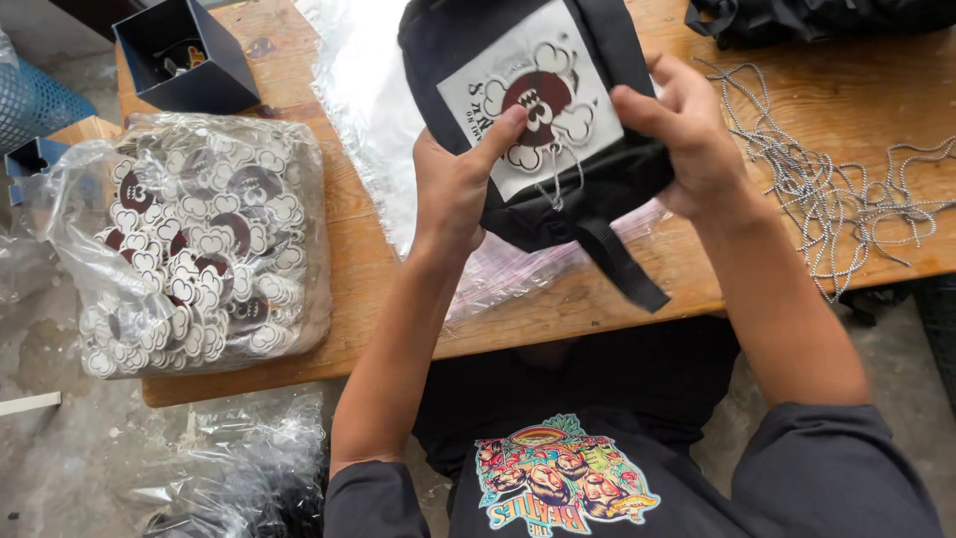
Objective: The person attaches patches to small black bags and packs them into clear plastic sleeves by hand.
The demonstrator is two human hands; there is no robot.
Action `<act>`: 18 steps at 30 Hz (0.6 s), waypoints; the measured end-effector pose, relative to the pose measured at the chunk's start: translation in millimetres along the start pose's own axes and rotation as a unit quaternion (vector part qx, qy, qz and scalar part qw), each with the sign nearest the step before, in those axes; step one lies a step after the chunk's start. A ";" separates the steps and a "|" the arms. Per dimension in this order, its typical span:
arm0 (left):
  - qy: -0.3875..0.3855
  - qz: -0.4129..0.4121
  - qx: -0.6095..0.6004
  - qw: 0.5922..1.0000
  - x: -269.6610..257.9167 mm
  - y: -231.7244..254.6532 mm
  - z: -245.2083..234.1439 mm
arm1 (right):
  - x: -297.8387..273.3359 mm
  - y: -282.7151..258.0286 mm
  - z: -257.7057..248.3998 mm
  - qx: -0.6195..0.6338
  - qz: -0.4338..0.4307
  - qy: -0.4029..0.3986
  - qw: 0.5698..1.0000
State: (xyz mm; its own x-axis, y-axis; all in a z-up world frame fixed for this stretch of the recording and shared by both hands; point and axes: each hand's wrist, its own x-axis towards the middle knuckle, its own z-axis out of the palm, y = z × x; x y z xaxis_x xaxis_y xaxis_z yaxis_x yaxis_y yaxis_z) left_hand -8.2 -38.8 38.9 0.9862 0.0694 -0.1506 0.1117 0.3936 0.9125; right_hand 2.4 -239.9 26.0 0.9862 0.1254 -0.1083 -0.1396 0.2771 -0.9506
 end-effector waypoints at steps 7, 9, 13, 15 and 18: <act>0.025 0.098 0.006 0.995 -16.7 -30.6 8.8 | -49.7 13.4 35.5 0.014 -0.083 0.164 0.983; 0.032 0.103 0.048 0.993 -17.5 -38.4 -2.4 | -52.3 30.1 23.3 -0.052 -0.086 0.178 0.979; -0.016 0.004 0.323 0.946 -22.1 -12.3 -28.8 | -46.1 56.7 -1.4 -0.303 -0.058 0.198 0.930; -0.052 -0.039 0.436 0.898 -28.8 6.7 -46.0 | -41.2 53.5 -1.2 -0.376 -0.052 0.189 0.906; -0.068 -0.074 0.583 0.806 -33.8 14.1 -84.4 | -32.4 27.4 22.3 -0.544 -0.019 0.146 0.826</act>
State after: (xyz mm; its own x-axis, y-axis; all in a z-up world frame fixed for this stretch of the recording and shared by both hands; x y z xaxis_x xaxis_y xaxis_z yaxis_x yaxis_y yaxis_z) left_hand -50.3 41.7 24.7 0.9472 -0.0309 -0.3191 0.1902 -0.7471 0.6369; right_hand -35.3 -215.1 9.9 0.9896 -0.1430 0.0126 -0.1024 -0.7648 -0.6361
